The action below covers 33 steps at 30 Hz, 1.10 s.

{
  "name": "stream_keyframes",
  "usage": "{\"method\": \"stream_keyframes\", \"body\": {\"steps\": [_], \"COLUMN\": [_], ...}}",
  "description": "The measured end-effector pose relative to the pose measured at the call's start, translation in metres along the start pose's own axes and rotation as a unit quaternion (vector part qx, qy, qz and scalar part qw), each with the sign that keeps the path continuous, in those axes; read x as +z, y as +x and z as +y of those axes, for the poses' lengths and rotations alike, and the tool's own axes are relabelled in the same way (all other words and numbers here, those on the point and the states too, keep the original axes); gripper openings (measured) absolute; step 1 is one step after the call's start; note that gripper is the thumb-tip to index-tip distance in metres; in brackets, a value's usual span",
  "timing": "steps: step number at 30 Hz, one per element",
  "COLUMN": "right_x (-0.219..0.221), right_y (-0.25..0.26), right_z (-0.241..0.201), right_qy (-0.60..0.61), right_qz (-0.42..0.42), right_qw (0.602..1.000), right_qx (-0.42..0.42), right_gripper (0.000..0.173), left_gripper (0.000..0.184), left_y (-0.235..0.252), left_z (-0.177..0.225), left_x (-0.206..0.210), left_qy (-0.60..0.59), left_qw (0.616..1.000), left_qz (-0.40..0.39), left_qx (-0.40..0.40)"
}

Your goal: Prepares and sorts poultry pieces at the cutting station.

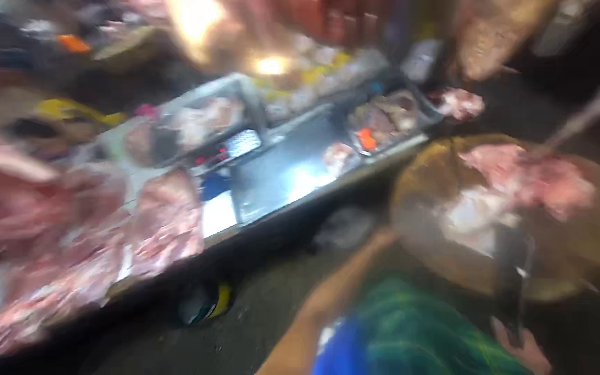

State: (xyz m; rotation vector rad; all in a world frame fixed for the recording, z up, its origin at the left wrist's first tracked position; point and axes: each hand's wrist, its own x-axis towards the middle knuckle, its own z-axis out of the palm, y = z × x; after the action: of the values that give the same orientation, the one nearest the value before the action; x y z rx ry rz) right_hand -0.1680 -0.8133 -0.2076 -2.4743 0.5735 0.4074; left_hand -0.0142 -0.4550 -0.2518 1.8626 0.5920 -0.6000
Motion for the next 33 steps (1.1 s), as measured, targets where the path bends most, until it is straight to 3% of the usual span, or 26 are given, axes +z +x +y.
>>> {"method": "stream_keyframes", "body": {"steps": [1,3,6,8,11,15,20,22,24,27,29,31,33], "right_x": [-0.002,-0.004,0.005,0.011,0.014,0.014,0.016,0.011,0.006,-0.01,-0.019,-0.024,-0.027], "right_y": [-0.003,0.002,0.022,0.028,0.031,0.029,0.024,0.023,0.02,0.016,0.007,0.008,0.014], "right_z": [0.013,0.035,0.072,0.083,0.086,0.085,0.08,0.079,0.079,0.07,0.062,0.044,0.03], "right_qy": [0.023,0.04,0.055,0.072,0.081,0.094,0.1,0.1,0.1,0.097,0.1,0.114,0.121], "right_qz": [0.035,0.053,0.001,-0.024,-0.039,-0.027,-0.015,-0.015,-0.011,-0.017,-0.024,-0.029,-0.037], "right_qw": [0.999,0.997,0.997,0.996,0.994,0.994,0.992,0.992,0.992,0.993,0.992,0.992,0.992], "right_qx": [0.008,0.035,0.048,0.052,0.055,0.056,0.071,0.076,0.071,0.07,0.066,0.044,0.021], "right_gripper": [0.065,0.064,0.066,0.066,0.066,0.063,0.062,0.062,0.06,0.059,0.058,0.055,0.052], "left_gripper": [0.046,0.038,0.03,0.03,0.033,0.043,0.028,0.043,0.05,0.037,0.043,0.041,0.037], "left_y": [-0.001,0.0,-0.014,-0.016,-0.004,0.046,0.059,0.052,0.044,0.049,0.054,0.046,0.03], "left_z": [0.0,0.012,0.075,0.117,0.161,0.144,0.134,0.131,0.122,0.12,0.116,0.111,0.094], "left_x": [-0.001,-0.001,0.017,0.043,0.068,0.071,0.086,0.086,0.074,0.037,0.017,0.001,0.009], "left_qy": [0.078,0.227,0.281,0.295,0.279,0.234,0.228,0.207,0.167,0.234,0.273,0.288,0.337], "left_qw": [0.997,0.968,0.931,0.92,0.938,0.965,0.96,0.967,0.976,0.954,0.934,0.92,0.879], "left_qz": [0.006,0.09,0.181,0.167,0.111,0.039,0.002,-0.019,-0.054,-0.079,-0.055,0.023,0.116], "left_qx": [0.016,0.05,0.143,0.196,0.171,0.113,0.164,0.15,0.126,0.172,0.224,0.267,0.316]}}
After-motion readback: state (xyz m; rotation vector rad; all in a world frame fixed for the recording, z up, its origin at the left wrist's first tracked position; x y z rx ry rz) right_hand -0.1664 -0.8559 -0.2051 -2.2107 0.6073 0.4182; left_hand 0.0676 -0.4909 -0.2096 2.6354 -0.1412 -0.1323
